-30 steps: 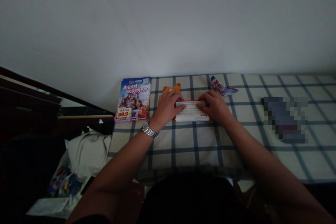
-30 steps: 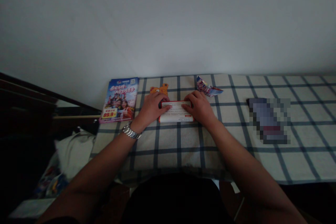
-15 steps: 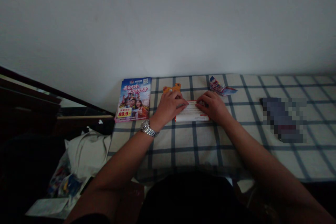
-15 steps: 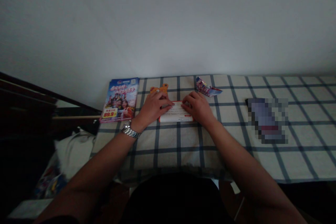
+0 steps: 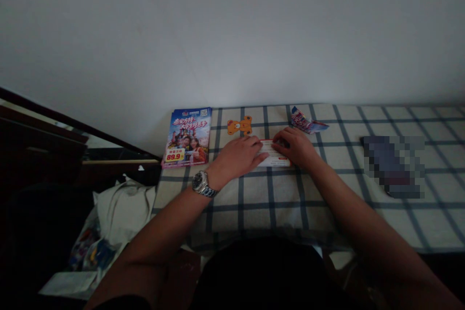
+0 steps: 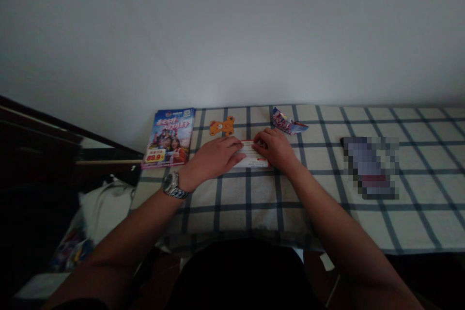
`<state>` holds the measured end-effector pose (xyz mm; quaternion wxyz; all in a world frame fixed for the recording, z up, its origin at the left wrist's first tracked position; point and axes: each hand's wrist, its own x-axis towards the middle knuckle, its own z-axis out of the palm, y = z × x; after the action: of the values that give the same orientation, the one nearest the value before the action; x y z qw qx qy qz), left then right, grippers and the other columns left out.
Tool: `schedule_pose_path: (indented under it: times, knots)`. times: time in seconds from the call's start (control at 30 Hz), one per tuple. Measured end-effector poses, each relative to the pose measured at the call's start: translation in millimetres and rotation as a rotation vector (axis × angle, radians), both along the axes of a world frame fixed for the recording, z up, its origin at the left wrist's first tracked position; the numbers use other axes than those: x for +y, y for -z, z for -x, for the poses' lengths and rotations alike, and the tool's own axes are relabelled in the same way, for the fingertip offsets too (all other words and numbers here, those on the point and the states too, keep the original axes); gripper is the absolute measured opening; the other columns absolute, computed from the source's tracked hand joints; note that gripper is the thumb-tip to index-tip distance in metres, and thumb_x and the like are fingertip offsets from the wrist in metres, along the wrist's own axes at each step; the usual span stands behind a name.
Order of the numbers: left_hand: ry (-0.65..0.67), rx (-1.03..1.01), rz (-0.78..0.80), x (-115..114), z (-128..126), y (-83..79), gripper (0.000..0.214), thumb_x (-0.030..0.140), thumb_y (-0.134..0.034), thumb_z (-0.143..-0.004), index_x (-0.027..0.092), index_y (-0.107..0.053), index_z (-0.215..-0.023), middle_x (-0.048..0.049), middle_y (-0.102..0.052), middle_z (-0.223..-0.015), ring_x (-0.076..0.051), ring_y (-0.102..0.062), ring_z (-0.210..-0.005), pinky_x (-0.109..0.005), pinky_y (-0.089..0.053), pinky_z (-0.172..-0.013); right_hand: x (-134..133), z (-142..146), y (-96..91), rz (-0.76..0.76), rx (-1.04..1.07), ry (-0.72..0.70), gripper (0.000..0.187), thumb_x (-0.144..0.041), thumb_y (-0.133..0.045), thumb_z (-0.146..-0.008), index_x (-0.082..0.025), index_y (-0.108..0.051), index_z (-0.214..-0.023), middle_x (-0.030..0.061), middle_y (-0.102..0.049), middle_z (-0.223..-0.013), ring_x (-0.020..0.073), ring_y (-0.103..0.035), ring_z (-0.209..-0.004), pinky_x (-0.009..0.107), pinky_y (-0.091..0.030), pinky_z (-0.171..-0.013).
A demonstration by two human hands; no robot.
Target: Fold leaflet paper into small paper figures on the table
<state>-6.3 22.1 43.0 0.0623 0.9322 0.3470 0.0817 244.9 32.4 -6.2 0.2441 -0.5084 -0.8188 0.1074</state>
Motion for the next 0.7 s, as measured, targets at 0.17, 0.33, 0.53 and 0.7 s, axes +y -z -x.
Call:
schedule_pose_path:
  times: [0.17, 0.33, 0.53, 0.7]
  knots:
    - [-0.035, -0.009, -0.040, -16.9, -5.3, 3.5, 0.042, 0.046, -0.039, -0.112, 0.024, -0.064, -0.138, -0.0112, -0.063, -0.130, -0.028, -0.062, -0.118, -0.044, -0.051, -0.101, 0.0, -0.6, 1.3, -0.005, 0.010, -0.005, 0.009, -0.029, -0.071, -0.094, -0.022, -0.073, -0.097, 0.0055, -0.067, -0.089, 0.0248, -0.060, -0.084, 0.038, -0.045, -0.080]
    - [-0.027, -0.048, -0.030, -21.7, -3.0, 8.8, 0.042, 0.041, -0.040, -0.112, 0.024, -0.059, -0.144, -0.0095, -0.056, -0.150, -0.028, -0.054, -0.134, -0.045, -0.045, -0.114, -2.6, -0.3, 1.7, -0.016, 0.024, 0.001, 0.011, -0.031, -0.069, -0.096, -0.021, -0.074, -0.097, 0.0063, -0.068, -0.091, 0.0254, -0.061, -0.087, 0.039, -0.046, -0.081]
    - [-0.028, -0.075, -0.018, -23.8, 1.0, 16.6, 0.043, 0.038, -0.037, -0.113, 0.024, -0.057, -0.149, -0.0080, -0.053, -0.155, -0.026, -0.049, -0.141, -0.047, -0.042, -0.119, -2.9, -2.0, -4.5, -0.026, 0.047, -0.019, 0.015, -0.031, -0.064, -0.100, -0.021, -0.075, -0.100, 0.0076, -0.070, -0.095, 0.0260, -0.064, -0.091, 0.041, -0.049, -0.085]
    - [-0.037, -0.098, -0.016, -24.2, 0.4, 21.3, 0.044, 0.034, -0.035, -0.113, 0.025, -0.055, -0.150, -0.0075, -0.053, -0.156, -0.026, -0.048, -0.142, -0.047, -0.040, -0.122, -18.6, 2.5, -21.6, -0.030, 0.099, -0.032, 0.020, -0.032, -0.058, -0.103, -0.022, -0.074, -0.108, 0.0100, -0.074, -0.105, 0.0272, -0.069, -0.100, 0.043, -0.055, -0.091]
